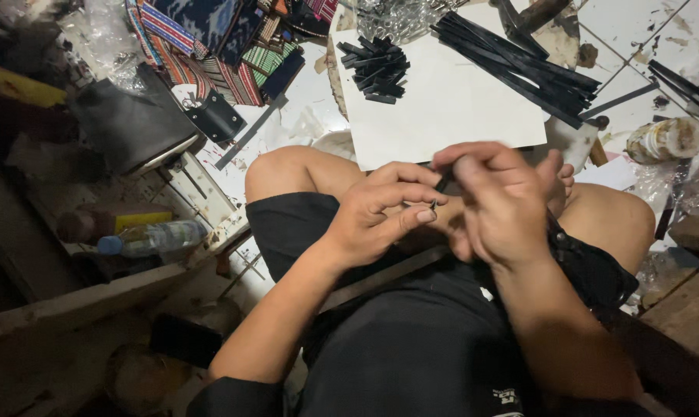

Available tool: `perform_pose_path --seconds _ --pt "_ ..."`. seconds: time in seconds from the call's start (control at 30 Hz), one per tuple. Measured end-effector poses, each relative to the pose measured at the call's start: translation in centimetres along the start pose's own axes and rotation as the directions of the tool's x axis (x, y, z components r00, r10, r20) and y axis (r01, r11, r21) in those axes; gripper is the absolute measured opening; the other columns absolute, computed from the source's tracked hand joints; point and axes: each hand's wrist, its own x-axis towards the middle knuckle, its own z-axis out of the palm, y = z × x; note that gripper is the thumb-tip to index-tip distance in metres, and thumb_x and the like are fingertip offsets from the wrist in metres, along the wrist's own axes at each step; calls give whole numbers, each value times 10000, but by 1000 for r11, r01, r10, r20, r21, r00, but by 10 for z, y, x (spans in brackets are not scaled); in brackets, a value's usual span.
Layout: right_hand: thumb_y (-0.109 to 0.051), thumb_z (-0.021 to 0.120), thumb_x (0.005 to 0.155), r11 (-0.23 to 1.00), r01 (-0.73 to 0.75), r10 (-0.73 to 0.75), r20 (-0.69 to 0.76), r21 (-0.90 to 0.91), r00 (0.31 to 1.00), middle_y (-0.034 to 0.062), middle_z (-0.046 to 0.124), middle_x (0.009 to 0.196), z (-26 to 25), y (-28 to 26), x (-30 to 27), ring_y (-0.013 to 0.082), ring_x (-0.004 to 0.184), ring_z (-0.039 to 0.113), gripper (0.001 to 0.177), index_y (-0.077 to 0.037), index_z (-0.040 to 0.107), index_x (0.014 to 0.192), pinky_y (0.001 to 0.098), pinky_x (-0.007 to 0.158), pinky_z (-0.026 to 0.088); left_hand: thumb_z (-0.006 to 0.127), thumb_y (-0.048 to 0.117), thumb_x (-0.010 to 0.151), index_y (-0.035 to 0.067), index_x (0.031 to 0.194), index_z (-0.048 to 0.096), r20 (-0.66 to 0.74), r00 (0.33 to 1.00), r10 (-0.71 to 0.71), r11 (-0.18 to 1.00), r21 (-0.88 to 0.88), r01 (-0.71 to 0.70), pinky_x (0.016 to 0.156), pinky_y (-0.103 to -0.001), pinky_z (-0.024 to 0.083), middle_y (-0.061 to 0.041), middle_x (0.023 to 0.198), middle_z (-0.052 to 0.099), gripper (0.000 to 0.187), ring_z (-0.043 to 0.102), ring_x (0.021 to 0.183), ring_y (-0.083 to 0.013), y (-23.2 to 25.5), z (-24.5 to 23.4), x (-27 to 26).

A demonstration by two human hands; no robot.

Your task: The person sits cross-legged on the floor and repeatedly cuts long black strips into smaller pieces using scissors. The cut pieces are placed on a white board on the floor.

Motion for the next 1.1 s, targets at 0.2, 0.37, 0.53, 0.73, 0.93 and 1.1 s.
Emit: perform_pose_path --seconds 0.2,0.37,0.53,0.73,0.93,1.1 --pt "22 640 971 928 214 -176 146 -306 973 230 718 862 -42 -3 -3 233 811 729 244 91 638 1204 270 707 595 749 152 961 48 1126 777 -99 994 -44 994 -103 34 878 -302 548 -99 1096 694 197 660 962 -131 2 3 5" --pt "142 683 871 961 190 -158 167 -199 973 217 654 753 -35 5 -15 152 424 617 229 117 653 1097 260 339 490 753 77 939 -16 1114 763 -98 995 -31 963 -268 3 744 -257 538 -113 1024 702 199 631 848 -98 7 13 9" --pt "41 704 925 949 69 -34 119 -307 992 83 539 549 -22 -12 -24 98 419 542 144 -27 612 1012 178 462 482 707 139 1012 119 1209 716 26 998 -65 994 -85 67 991 -249 575 -54 1130 703 198 693 1051 -147 4 9 -3" --pt "47 731 885 955 1 54 178 -296 983 44 540 639 -33 -11 -20 83 456 513 203 -70 585 965 184 423 440 709 147 1020 116 1254 713 78 990 -117 978 -161 128 792 -197 608 -34 1112 689 236 702 957 -122 4 8 -6" --pt "17 752 883 914 -44 124 173 -404 977 16 542 587 -33 -17 -15 58 456 544 200 -103 598 926 150 445 446 723 131 1003 127 1270 705 124 980 -155 968 -180 176 605 -184 585 -34 1070 623 268 648 870 -112 7 4 -5" --pt "3 748 904 877 -28 105 133 -480 986 54 536 505 -28 -17 -14 77 431 546 180 -90 595 923 172 449 457 663 115 1054 130 1343 662 136 979 -149 977 -133 167 639 -184 563 -34 1025 609 290 635 867 -112 9 2 -5"
